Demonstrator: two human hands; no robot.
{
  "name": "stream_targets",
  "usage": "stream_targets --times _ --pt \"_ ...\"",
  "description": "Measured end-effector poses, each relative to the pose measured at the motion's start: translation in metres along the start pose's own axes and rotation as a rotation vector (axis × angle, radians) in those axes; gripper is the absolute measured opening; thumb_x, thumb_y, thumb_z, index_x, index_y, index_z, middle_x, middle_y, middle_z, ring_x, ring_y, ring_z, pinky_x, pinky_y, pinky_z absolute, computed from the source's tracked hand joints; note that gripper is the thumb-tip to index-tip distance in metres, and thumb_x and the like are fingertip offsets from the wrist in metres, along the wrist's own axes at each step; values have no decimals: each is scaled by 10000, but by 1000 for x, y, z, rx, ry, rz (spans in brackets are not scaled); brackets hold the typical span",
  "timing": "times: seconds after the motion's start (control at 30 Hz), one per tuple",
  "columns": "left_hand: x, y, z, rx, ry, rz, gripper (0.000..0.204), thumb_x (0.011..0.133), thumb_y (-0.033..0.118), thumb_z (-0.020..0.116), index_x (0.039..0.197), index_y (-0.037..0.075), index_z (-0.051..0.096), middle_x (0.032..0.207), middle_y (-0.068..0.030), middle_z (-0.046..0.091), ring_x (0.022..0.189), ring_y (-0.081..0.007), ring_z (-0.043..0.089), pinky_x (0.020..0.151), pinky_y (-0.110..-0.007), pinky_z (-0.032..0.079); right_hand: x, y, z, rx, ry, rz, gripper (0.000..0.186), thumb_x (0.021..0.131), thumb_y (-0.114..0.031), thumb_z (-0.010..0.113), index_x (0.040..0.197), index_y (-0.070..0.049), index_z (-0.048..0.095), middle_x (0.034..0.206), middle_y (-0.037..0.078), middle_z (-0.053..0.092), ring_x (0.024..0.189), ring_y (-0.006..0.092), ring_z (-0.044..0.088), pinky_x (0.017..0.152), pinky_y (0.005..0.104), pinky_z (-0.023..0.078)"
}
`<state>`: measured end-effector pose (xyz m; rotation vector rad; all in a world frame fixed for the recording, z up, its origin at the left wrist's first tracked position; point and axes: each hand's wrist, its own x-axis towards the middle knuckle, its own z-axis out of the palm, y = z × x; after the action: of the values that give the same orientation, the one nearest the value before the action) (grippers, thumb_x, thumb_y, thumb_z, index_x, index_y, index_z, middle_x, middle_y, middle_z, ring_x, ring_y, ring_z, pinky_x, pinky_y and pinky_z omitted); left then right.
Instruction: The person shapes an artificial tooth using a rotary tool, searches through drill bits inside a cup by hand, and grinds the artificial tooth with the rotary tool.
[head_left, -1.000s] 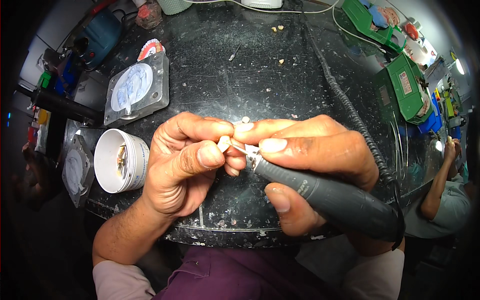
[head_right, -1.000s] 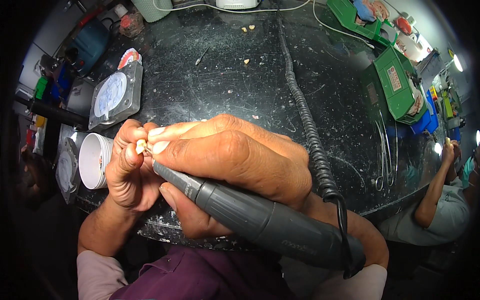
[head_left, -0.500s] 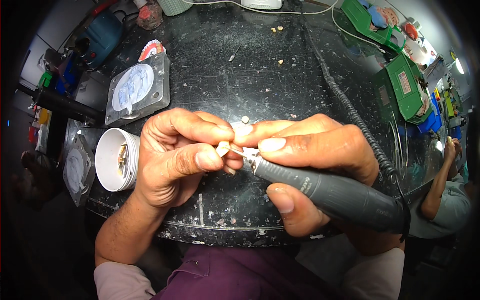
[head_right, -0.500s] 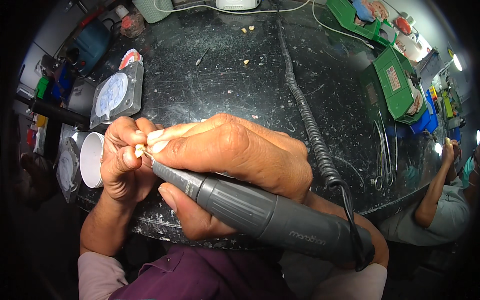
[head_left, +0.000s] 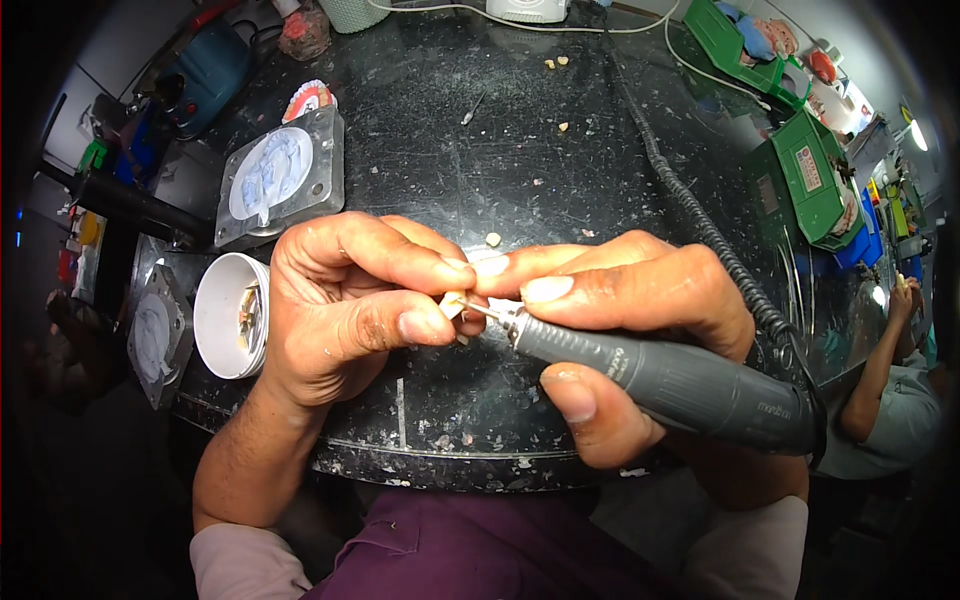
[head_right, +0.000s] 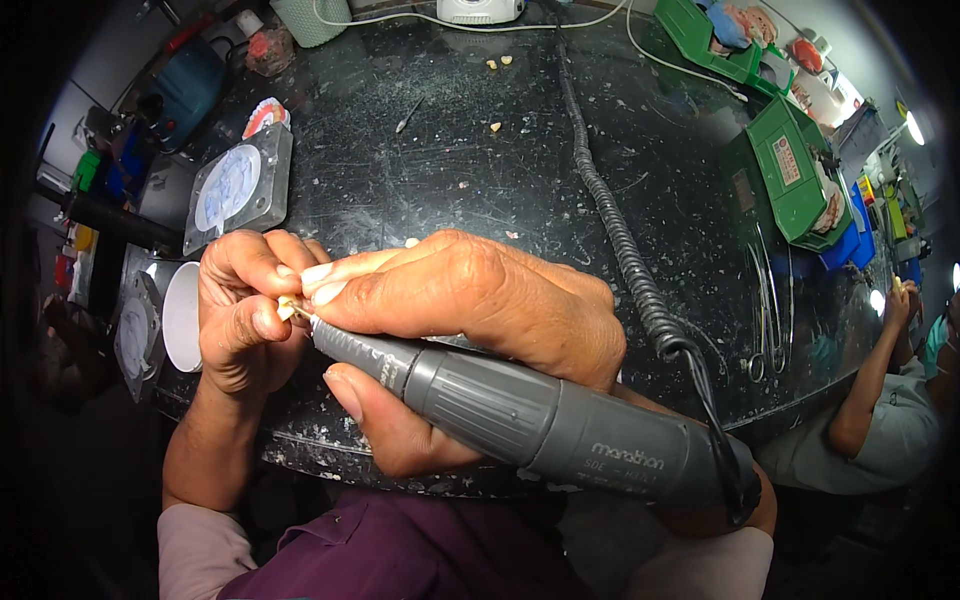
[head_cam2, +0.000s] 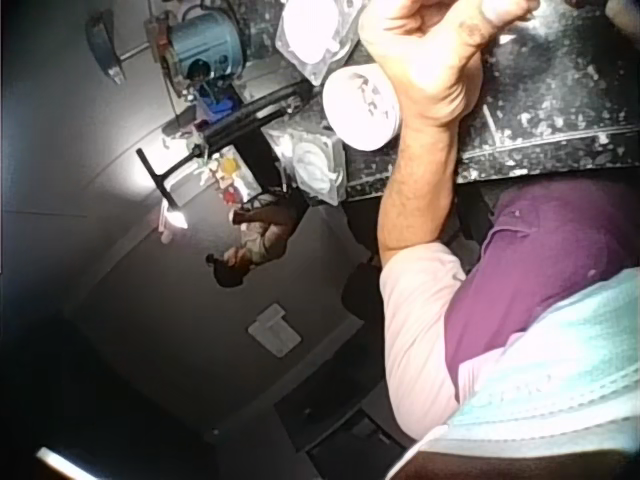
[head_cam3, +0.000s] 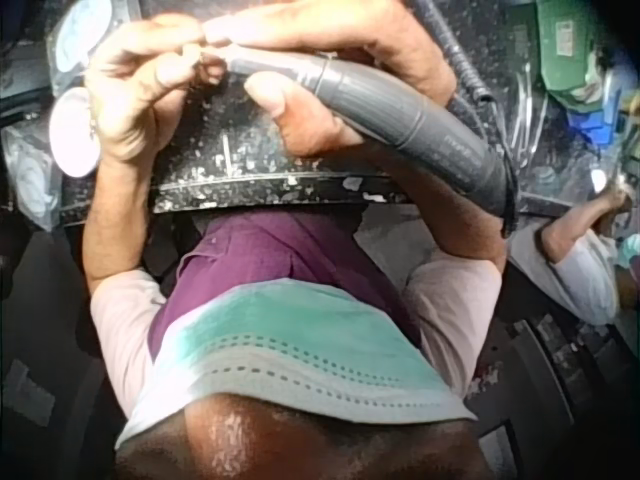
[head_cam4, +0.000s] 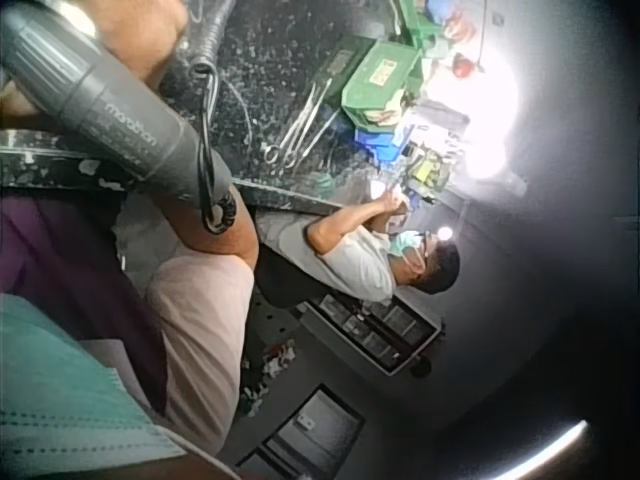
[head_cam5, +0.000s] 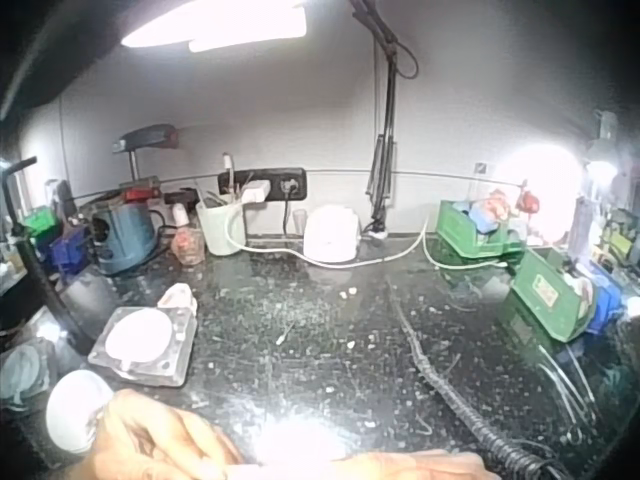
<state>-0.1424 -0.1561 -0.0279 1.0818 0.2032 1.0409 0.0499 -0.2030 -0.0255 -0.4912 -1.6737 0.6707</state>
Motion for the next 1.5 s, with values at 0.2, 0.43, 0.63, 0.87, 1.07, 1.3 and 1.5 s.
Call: stream_targets --times 0.2,0.43,0.63,0.87,1.07,1.3,1.5 --pt "-1 0 0 9 -1 14 172 717 -75 683 881 -65 634 849 -207 639 758 -244 653 711 -337 557 0 0 0 -6 -19 -6 287 820 -91 639 1025 16 470 960 218 600 972 295 617 859 401 518" --pt "0 0 -1 16 -5 3 170 715 -78 681 878 -63 637 847 -207 641 760 -243 654 706 -333 556 0 -2 0 -16 -22 26 285 823 -78 634 1034 14 465 971 218 595 981 296 614 868 398 516" --pt "1 -1 -1 27 -8 20 161 723 -77 670 880 -67 636 859 -215 642 750 -250 659 693 -335 565 -2 -5 3 -20 5 26 274 842 -110 621 1030 7 459 987 230 589 973 285 614 860 390 520" --pt "-1 -4 -1 -75 12 -30 147 765 -59 638 910 -77 627 896 -225 638 784 -263 667 722 -341 575 -2 -10 3 -18 49 105 254 870 -167 598 1005 -9 453 988 230 593 952 265 618 853 375 521" --pt "-2 -5 1 -98 36 -25 154 776 -55 635 928 -78 619 918 -228 634 798 -258 666 738 -340 574 0 -5 1 -53 2 30 257 853 -122 609 1019 1 455 987 223 594 963 269 616 858 382 517" --pt "-1 -3 -1 -69 9 -17 147 784 -48 637 926 -76 611 924 -229 635 815 -248 664 743 -333 571 0 -4 3 -38 3 41 272 837 -97 626 1031 4 464 1006 222 592 976 282 612 867 386 511" --pt "-2 -3 1 -80 32 -45 157 790 -43 634 942 -73 603 912 -211 642 812 -238 664 756 -328 566 0 -1 -2 -38 -20 6 301 819 -74 644 1047 5 465 1018 223 588 986 292 609 868 387 511"
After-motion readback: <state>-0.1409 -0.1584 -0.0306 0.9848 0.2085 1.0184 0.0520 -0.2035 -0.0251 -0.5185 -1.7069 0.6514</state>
